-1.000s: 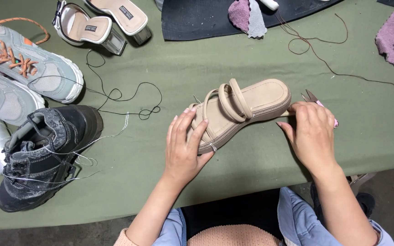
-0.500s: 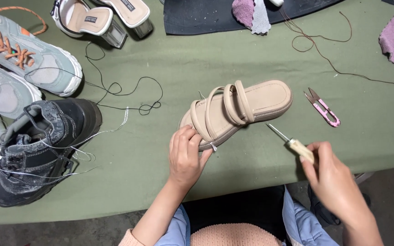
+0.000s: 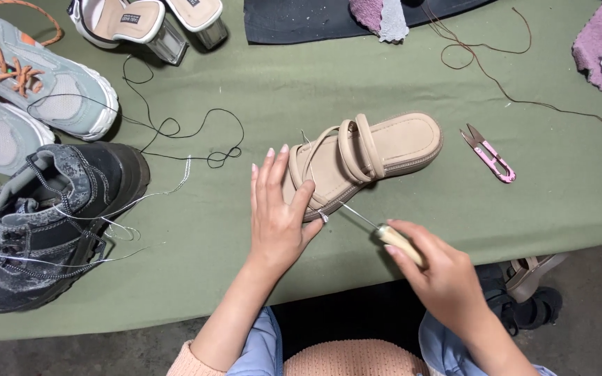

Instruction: The person uses a stitching awl to puncture holes in the side of a beige sandal and then threads a needle through the holes to sew the strap. The person pulls the thread tight and continues the stitching process along the edge of the sandal.

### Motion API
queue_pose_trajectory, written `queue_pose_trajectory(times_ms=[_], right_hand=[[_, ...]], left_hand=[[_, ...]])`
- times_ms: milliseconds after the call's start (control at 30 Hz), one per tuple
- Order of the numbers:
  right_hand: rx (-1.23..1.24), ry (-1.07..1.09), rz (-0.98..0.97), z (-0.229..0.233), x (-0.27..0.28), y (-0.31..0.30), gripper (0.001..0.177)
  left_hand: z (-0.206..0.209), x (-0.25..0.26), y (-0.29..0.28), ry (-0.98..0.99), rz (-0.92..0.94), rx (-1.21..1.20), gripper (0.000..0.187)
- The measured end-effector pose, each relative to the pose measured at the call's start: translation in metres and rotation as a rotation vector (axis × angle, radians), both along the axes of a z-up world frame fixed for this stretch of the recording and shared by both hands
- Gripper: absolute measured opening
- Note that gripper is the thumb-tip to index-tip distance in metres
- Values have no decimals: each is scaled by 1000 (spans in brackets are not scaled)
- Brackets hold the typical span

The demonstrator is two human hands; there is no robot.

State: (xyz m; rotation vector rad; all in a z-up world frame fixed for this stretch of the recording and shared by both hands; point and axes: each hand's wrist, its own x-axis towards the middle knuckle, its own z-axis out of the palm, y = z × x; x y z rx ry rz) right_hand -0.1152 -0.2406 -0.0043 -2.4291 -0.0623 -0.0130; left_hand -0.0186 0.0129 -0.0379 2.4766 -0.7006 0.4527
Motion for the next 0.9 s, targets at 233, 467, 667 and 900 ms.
queue_pose_trajectory(times_ms=[233,467,667,900], right_hand=[[70,-47,25,3,8,23,30],[-8,-236,64,10,15,31,28],[27,-233,40,22,23,39,27],[-16,-191,-107,0,11,26,25]], left_hand=[[-16,-8,2,60,12,-95,58],[-15,-9,1,-3,46,-116,68],[-14,-9,2,-25,32,-86,55],[-27,-11,3,-80,-20,-96,37]])
